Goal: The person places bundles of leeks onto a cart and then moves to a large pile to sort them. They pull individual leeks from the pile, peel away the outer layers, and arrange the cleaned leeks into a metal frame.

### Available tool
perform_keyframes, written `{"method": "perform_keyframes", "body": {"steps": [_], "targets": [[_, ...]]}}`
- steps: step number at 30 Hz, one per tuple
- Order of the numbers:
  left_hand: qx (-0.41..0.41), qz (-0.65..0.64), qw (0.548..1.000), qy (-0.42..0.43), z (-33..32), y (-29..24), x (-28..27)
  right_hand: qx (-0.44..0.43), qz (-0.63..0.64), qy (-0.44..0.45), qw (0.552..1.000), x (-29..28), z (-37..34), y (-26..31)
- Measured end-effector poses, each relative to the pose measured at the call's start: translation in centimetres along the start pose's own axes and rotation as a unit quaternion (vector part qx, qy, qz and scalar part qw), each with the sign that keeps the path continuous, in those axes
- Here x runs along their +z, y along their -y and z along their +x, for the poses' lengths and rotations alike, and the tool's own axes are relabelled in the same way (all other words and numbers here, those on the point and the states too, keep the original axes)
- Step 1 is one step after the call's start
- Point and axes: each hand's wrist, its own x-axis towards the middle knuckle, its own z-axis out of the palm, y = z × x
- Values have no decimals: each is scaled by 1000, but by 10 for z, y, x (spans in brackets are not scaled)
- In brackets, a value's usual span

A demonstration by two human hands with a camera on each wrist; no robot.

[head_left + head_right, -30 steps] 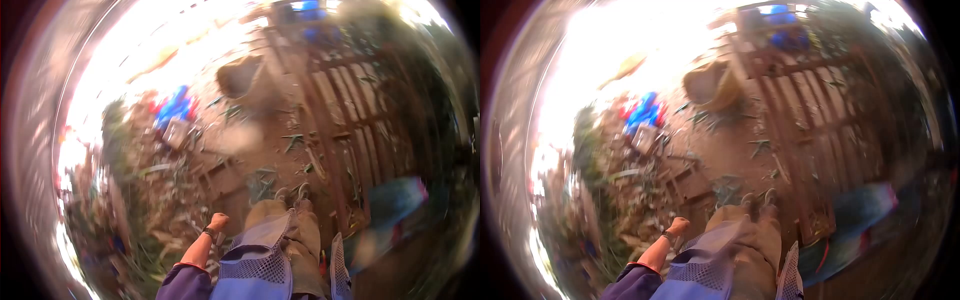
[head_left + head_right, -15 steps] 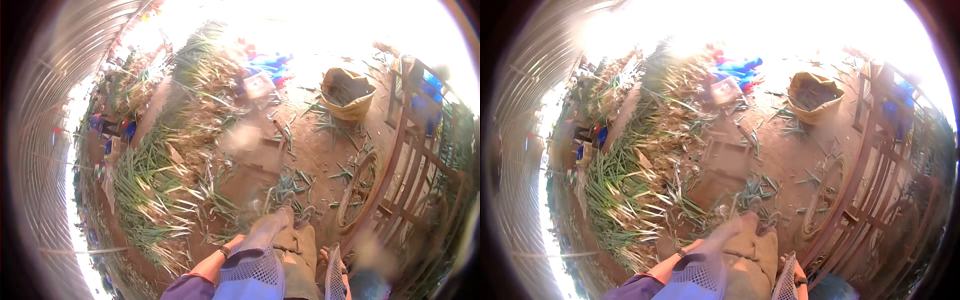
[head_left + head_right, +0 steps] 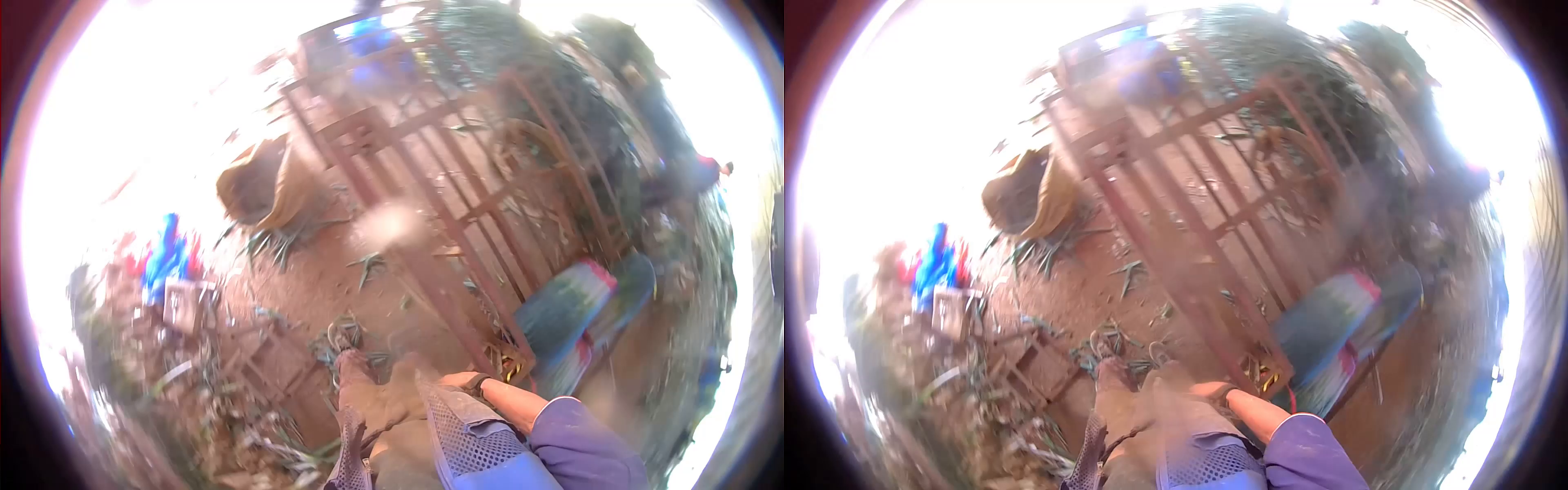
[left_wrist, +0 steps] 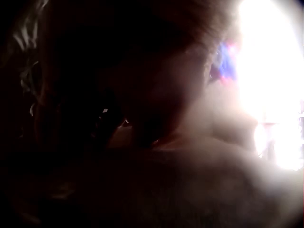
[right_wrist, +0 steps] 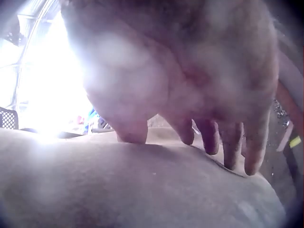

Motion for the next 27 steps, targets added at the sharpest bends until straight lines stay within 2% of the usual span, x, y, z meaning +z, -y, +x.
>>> {"method": "perform_keyframes", "body": {"steps": [1, 2, 5, 6, 7, 9, 11, 12, 13, 14, 15, 17, 18, 19, 20, 21, 22, 23, 24, 25, 26, 27], "targets": [[8, 29, 1000, 6, 12, -17, -23, -1, 8, 5, 1000, 8, 8, -8], [20, 55, 998, 16, 23, -38, -44, -10, 126, -44, 991, 16, -11, 3], [65, 139, 987, 47, 48, -122, -102, -44, 150, -148, 977, 89, 56, -85], [85, 166, 981, 56, 58, -152, -122, 76, 291, -94, 949, 97, 55, -59], [105, 198, 973, 59, 63, -181, -145, 73, 312, -112, 941, 108, 48, -35], [147, 263, 951, 66, 75, -243, -169, -12, 304, -189, 934, 129, 49, -5], [190, 324, 925, 61, 77, -306, -184, -26, 362, -238, 901, 163, 65, 2], [203, 339, 916, 63, 75, -334, -188, -22, 407, -230, 884, 178, 86, 1], [187, 323, 924, 86, 70, -361, -188, -18, 451, -220, 865, 177, 91, 12], [-89, -42, 973, 209, 87, -377, -193, -21, 457, -233, 858, 180, 91, 16], [-74, -39, 974, 212, 104, -386, -195, -53, 438, -246, 863, 178, 72, 36], [136, 146, 956, 214, 142, -395, -185, -85, 420, -267, 863, 181, 58, 65], [193, 194, 934, 230, 164, -395, -179, -81, 434, -278, 853, 180, 54, 76], [232, 231, 908, 262, 186, -392, -173, -77, 447, -288, 843, 176, 51, 82], [271, 259, 875, 307, 209, -387, -166, -59, 355, -331, 872, 171, 46, 87], [331, 272, 808, 405, 250, -372, -167, -58, 353, -339, 870, 167, 49, 87], [296, 296, 840, 345, 237, -369, -156, -34, 417, -291, 861, 168, 59, 84], [262, 311, 854, 324, 222, -363, -143, -9, 478, -239, 845, 169, 69, 80], [238, 321, 861, 314, 209, -359, -132, -101, 394, -297, 864, 173, 73, 71], [220, 328, 865, 311, 196, -354, -120, -99, 392, -297, 865, 166, 78, 65], [206, 330, 869, 307, 188, -349, -113, -229, 331, -256, 879, 158, 84, 58], [196, 329, 874, 300, 184, -346, -111, -354, 263, -207, 873, 150, 87, 56]]}}
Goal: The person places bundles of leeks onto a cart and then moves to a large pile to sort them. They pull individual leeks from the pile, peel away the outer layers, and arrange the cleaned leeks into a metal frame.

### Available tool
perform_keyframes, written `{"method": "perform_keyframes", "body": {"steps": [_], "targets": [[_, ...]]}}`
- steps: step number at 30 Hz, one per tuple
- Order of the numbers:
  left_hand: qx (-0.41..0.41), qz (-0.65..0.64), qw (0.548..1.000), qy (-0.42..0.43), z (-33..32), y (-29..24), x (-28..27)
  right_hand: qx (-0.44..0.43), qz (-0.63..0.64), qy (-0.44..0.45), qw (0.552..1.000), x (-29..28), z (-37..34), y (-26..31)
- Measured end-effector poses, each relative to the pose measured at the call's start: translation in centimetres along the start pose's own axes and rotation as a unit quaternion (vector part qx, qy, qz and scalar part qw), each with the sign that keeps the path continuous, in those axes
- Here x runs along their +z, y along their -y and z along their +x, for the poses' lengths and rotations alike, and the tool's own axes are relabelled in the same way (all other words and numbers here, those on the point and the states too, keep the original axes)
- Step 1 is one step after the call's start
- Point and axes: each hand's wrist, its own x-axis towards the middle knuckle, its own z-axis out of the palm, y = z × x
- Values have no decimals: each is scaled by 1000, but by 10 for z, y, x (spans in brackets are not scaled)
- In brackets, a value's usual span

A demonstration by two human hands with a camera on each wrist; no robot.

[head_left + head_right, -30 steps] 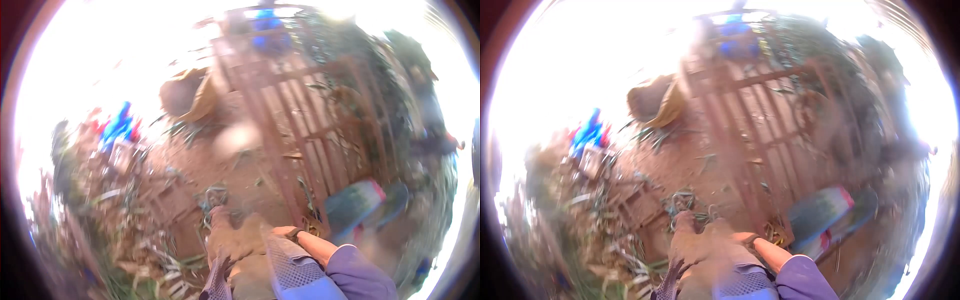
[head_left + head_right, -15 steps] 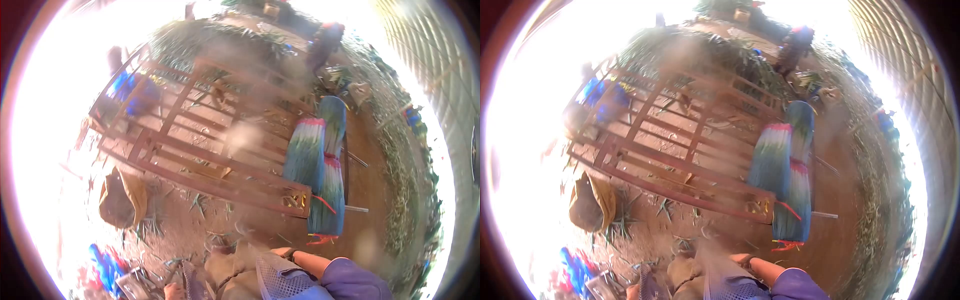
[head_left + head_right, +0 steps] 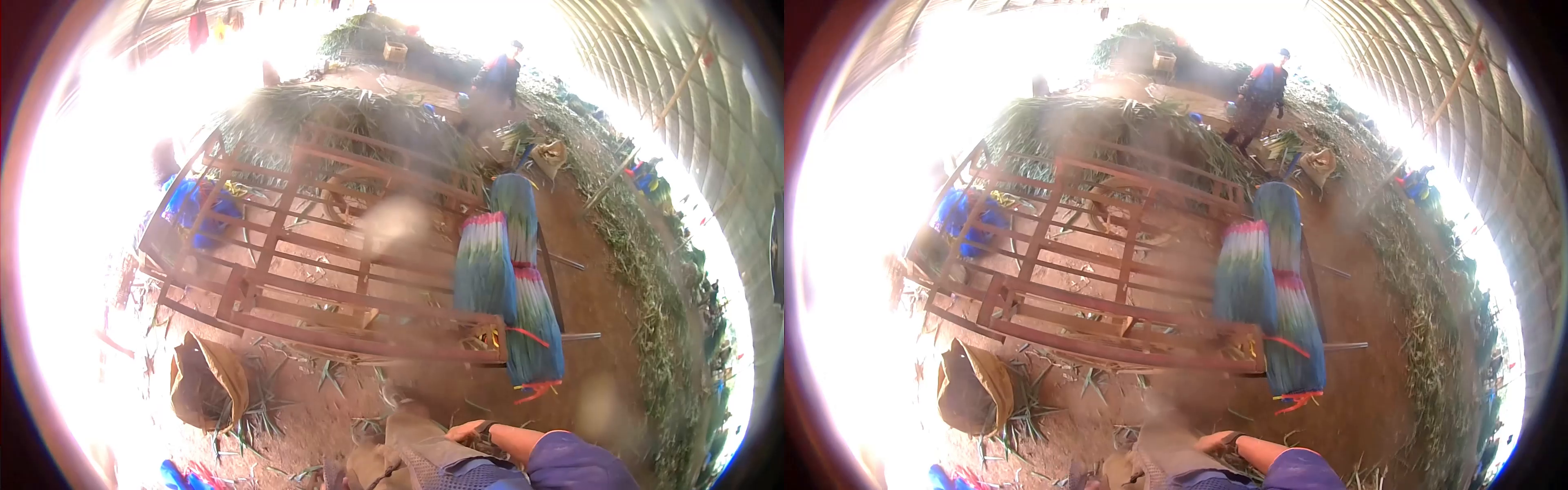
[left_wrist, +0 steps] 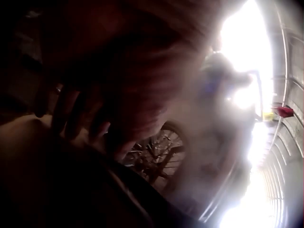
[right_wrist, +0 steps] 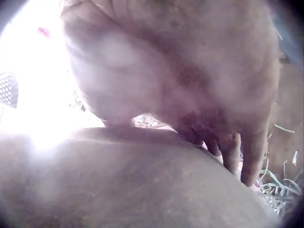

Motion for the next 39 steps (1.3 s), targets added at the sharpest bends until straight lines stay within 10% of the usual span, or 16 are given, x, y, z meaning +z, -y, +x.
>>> {"method": "perform_keyframes", "body": {"steps": [4, 9, 15, 18, 20, 23, 27, 35, 39], "targets": [[-31, -49, 997, -47, -16, 8, -6, -3, 67, -24, 997, -10, 13, 60], [-46, -154, 975, -154, -73, 52, -15, 373, 22, -30, 927, -51, 66, 88], [-48, -295, 926, -232, -118, 61, 35, 405, -280, 138, 859, -139, 183, 191], [-87, -287, 925, -234, -110, -19, 41, 384, -374, 207, 818, -177, 257, 204], [72, -327, 896, -292, -87, 26, 90, 378, -382, 250, 805, -172, 291, 220], [-153, -294, 911, -246, -107, -25, 78, 373, -364, 295, 801, -165, 331, 251], [-131, -426, 865, -232, -126, -30, 97, 354, -504, 402, 678, -171, 373, 208], [180, -601, 754, -195, -144, -12, 100, 388, -444, 440, 678, -195, 446, 184], [147, -519, 819, -195, -165, -8, 17, 308, -330, 531, 717, -200, 493, 228]]}}
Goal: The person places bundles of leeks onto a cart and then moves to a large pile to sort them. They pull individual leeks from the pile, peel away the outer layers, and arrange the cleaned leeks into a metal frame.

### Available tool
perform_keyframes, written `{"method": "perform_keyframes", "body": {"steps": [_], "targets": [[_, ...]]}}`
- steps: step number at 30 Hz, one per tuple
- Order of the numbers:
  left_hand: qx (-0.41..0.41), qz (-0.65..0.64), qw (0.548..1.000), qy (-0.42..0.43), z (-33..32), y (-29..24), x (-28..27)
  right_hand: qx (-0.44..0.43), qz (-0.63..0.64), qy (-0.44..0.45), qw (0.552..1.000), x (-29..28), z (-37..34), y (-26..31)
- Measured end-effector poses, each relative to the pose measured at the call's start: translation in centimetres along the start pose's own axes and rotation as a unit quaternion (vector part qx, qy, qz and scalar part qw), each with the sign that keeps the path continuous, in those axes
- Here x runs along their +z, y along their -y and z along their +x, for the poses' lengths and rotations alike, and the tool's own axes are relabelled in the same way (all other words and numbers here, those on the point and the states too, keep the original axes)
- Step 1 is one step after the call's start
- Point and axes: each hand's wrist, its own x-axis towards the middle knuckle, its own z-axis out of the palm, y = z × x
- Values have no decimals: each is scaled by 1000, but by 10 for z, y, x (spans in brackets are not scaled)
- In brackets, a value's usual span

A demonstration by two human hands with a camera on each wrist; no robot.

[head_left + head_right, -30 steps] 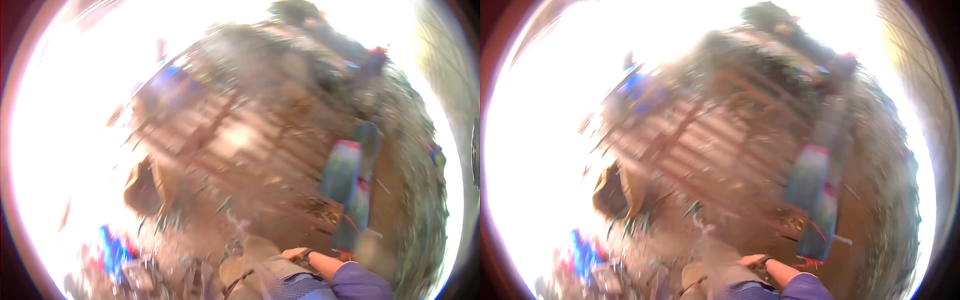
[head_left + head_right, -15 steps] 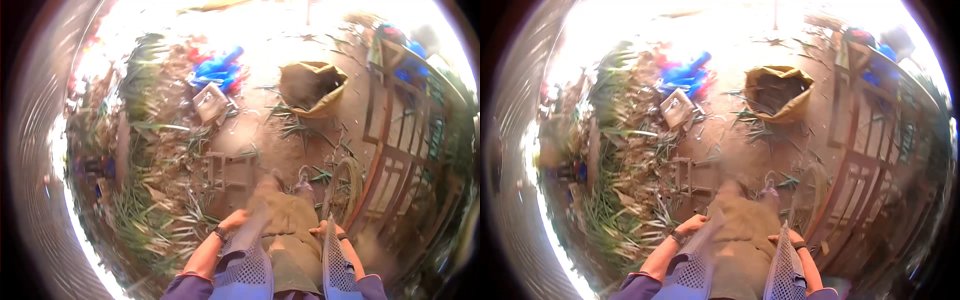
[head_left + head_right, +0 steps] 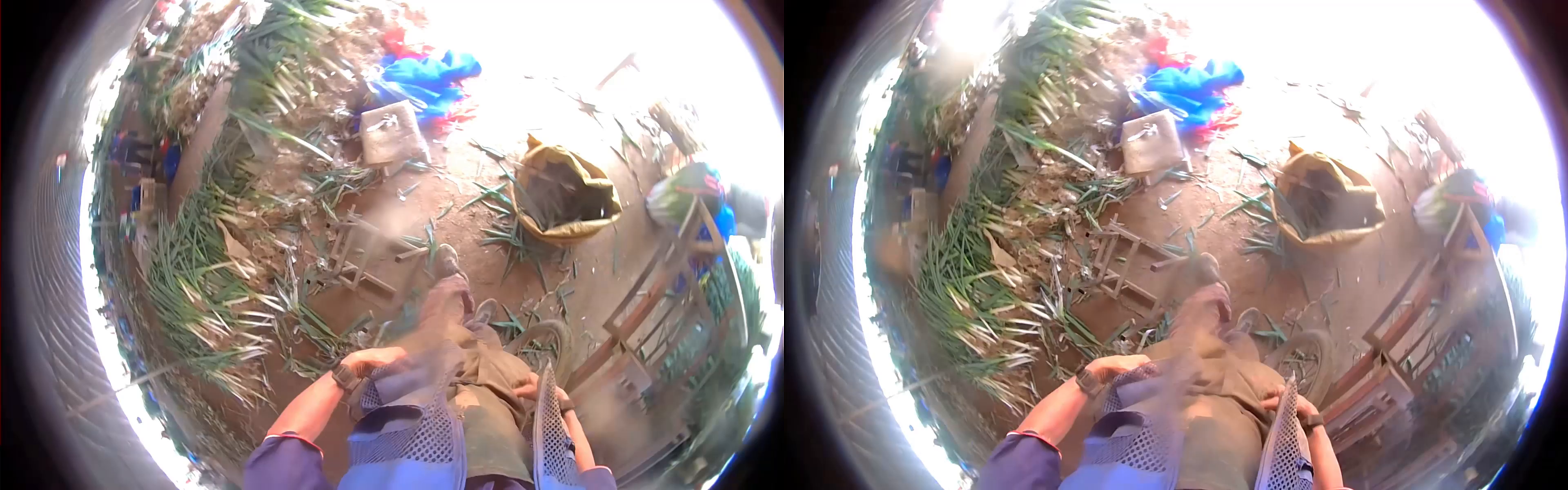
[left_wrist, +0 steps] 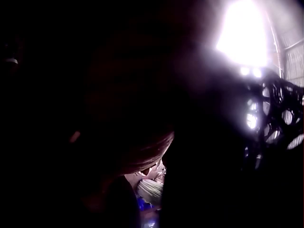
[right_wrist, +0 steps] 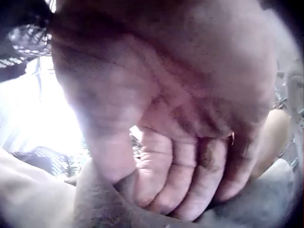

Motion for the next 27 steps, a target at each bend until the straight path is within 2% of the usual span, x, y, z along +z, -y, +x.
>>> {"method": "perform_keyframes", "body": {"steps": [1, 2, 3, 4, 5, 7, 8, 9, 11, 12, 15, 17, 18, 19, 20, 21, 23, 25, 26, 27], "targets": [[-16, 10, 1000, 22, -5, -16, -15, -27, 56, 18, 998, -11, -16, 75], [4, 58, 998, 23, 0, -7, -29, -22, 52, 15, 998, -17, -18, 135], [12, 58, 998, 29, 4, 7, -46, 82, 34, 31, 996, -25, -16, 190], [43, 57, 997, 38, 8, 24, -64, 186, 16, 44, 982, -34, -15, 221], [74, 54, 995, 44, 10, 39, -80, 192, 10, 37, 981, -40, -9, 216], [112, 43, 992, 47, 6, 50, -85, 210, 235, 1, 949, -46, 8, 205], [88, -59, 994, -29, 0, 53, -82, 233, 320, -39, 917, -51, 7, 209], [62, -161, 979, -106, -5, 51, -82, 278, 405, -32, 870, -61, 13, 248], [47, -213, 971, -97, -14, 47, -90, 221, 280, 45, 933, -80, 30, 312], [26, -257, 963, -82, -18, 48, -93, 229, 267, 55, 934, -90, 38, 321], [58, -267, 956, -110, -15, 59, -98, 228, 173, 111, 952, -128, 69, 350], [64, -315, 937, -137, -10, 61, -98, 171, 60, 116, 977, -150, 91, 381], [97, -364, 915, -143, -13, 52, -99, 260, 92, 130, 952, -161, 105, 404], [133, -412, 889, -147, -12, 48, -99, 267, 77, 139, 950, -175, 119, 421], [145, -419, 883, -156, -7, 45, -103, 98, -50, 219, 969, -191, 134, 440], [147, -415, 884, -157, 2, 54, -111, -82, -171, 294, 937, -204, 154, 460], [138, -419, 886, -145, 26, 89, -105, -96, -220, 318, 917, -217, 173, 485], [140, -425, 885, -130, 50, 98, -102, -129, -312, 343, 877, -231, 192, 520], [148, -442, 875, -134, 59, 98, -97, 80, -237, 292, 923, -232, 201, 536], [155, -463, 861, -144, 60, 93, -94, 89, -247, 303, 916, -241, 211, 540]]}}
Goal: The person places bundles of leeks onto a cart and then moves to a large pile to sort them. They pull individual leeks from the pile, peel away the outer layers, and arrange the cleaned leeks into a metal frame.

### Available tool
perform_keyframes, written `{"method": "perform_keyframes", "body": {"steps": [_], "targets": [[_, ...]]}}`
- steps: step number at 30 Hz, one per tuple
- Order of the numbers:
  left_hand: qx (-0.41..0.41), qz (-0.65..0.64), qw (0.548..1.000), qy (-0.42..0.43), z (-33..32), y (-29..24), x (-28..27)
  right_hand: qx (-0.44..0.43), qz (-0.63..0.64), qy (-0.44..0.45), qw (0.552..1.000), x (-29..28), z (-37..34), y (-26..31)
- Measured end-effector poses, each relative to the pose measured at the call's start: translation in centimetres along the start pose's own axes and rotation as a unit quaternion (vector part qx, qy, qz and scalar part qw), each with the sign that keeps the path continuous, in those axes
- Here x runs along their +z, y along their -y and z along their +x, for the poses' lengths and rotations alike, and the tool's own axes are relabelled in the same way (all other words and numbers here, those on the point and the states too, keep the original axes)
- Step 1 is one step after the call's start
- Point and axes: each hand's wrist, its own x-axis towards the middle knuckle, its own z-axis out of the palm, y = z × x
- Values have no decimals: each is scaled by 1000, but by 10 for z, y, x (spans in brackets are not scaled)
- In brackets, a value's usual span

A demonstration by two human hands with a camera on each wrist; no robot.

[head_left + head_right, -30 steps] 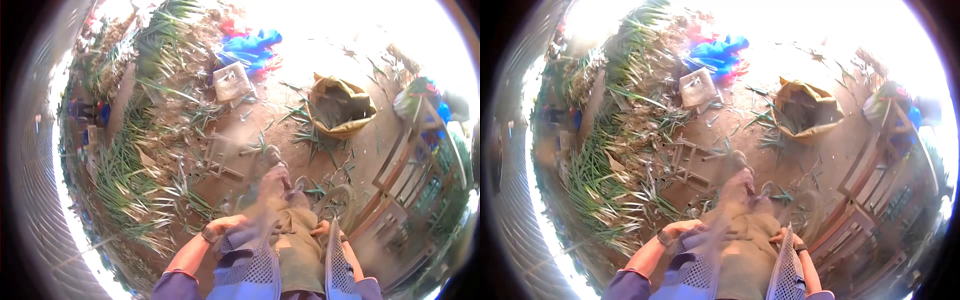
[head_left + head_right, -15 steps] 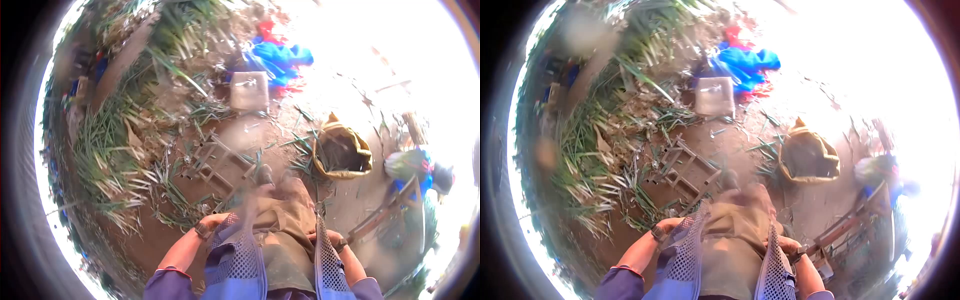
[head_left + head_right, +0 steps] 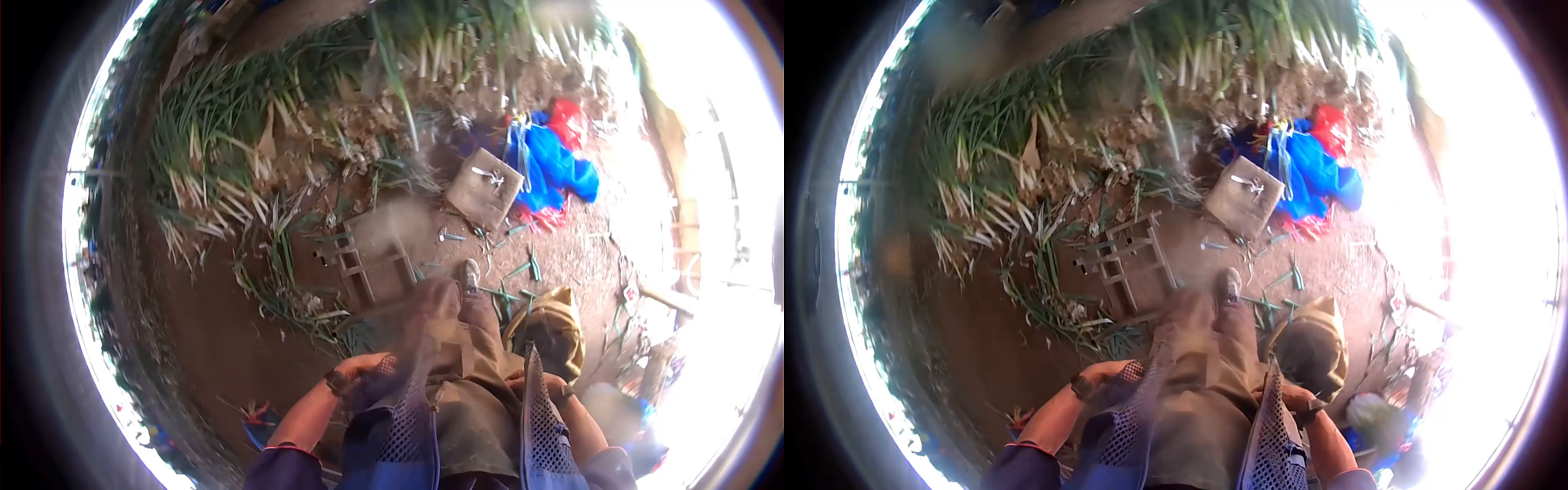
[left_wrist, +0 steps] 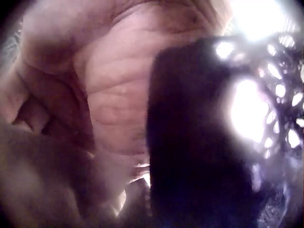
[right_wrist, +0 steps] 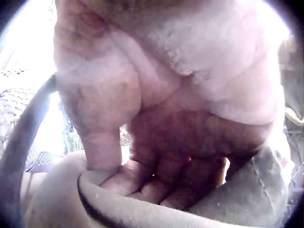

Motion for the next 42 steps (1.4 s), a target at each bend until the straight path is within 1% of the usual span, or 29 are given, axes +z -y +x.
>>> {"method": "perform_keyframes", "body": {"steps": [2, 3, 4, 6, 7, 8, 9, 10, 11, 12, 13, 14, 15, 16, 17, 18, 19, 20, 26, 31, 34, 35, 36, 37, 38, 39, 40, 41, 42], "targets": [[23, -45, 998, -22, 3, -4, 7, 75, 96, 98, 988, -32, 11, -8], [33, -71, 996, -32, 4, -4, 9, 91, 94, 65, 989, -42, 10, 5], [46, -98, 993, -46, 7, -3, 9, 101, 86, 73, 988, -55, 17, 11], [71, -164, 981, -72, 11, -2, 9, 111, 24, 108, 988, -81, 40, 24], [84, -196, 973, -84, 7, -14, 11, 214, 176, 36, 960, -78, 47, 103], [88, -201, 972, -81, -3, -27, 10, 219, 172, 37, 960, -89, 57, 103], [108, -184, 973, -86, -28, -59, 20, 71, 52, 49, 995, -103, 69, 94], [129, -168, 973, -89, -45, -87, 24, -77, -70, 61, 993, -118, 80, 85], [136, -173, 972, -84, -48, -101, 12, -222, -193, 75, 953, -131, 92, 94], [165, -141, 975, -57, -52, -113, 1, -215, -199, 80, 953, -142, 103, 102], [195, -109, 974, -31, -54, -122, -8, -170, -206, 79, 961, -149, 116, 118], [204, -106, 973, -31, -56, -125, -14, -120, -210, 81, 967, -152, 125, 132], [210, -108, 971, -37, -58, -129, -19, -42, -289, 134, 947, -151, 143, 194], [213, -107, 970, -45, -62, -134, -27, -38, -288, 141, 946, -152, 157, 196], [215, -110, 969, -52, -66, -138, -31, -98, -169, 128, 972, -153, 167, 196], [216, -117, 968, -59, -71, -139, -35, -154, -48, 111, 981, -154, 175, 208], [216, -121, 967, -64, -77, -143, -42, -181, -64, 146, 970, -161, 186, 222], [216, -125, 965, -73, -81, -147, -46, -174, -72, 154, 970, -164, 193, 237], [235, -138, 953, -132, -83, -170, -68, -96, -126, 136, 978, -195, 211, 304], [252, -141, 938, -191, -67, -196, -83, -71, -182, 141, 970, -235, 254, 356], [254, -152, 927, -229, -54, -206, -84, -75, -210, 157, 962, -266, 289, 381], [252, -161, 924, -239, -47, -208, -80, -28, -176, 177, 968, -291, 304, 368], [250, -168, 922, -246, -38, -209, -74, 28, -93, 208, 973, -326, 311, 339], [250, -177, 918, -250, -25, -211, -69, 85, 21, 235, 968, -367, 317, 306], [247, -183, 918, -251, -12, -216, -62, 151, 156, 252, 943, -413, 321, 263], [243, -189, 918, -250, 4, -219, -54, 107, 43, 361, 926, -471, 333, 207], [241, -192, 919, -245, 22, -226, -43, 172, -34, 325, 929, -457, 342, 256], [238, -193, 922, -238, 41, -235, -33, 213, -93, 311, 922, -462, 357, 287], [236, -189, 926, -226, 62, -245, -27, 242, -127, 309, 911, -466, 375, 313]]}}
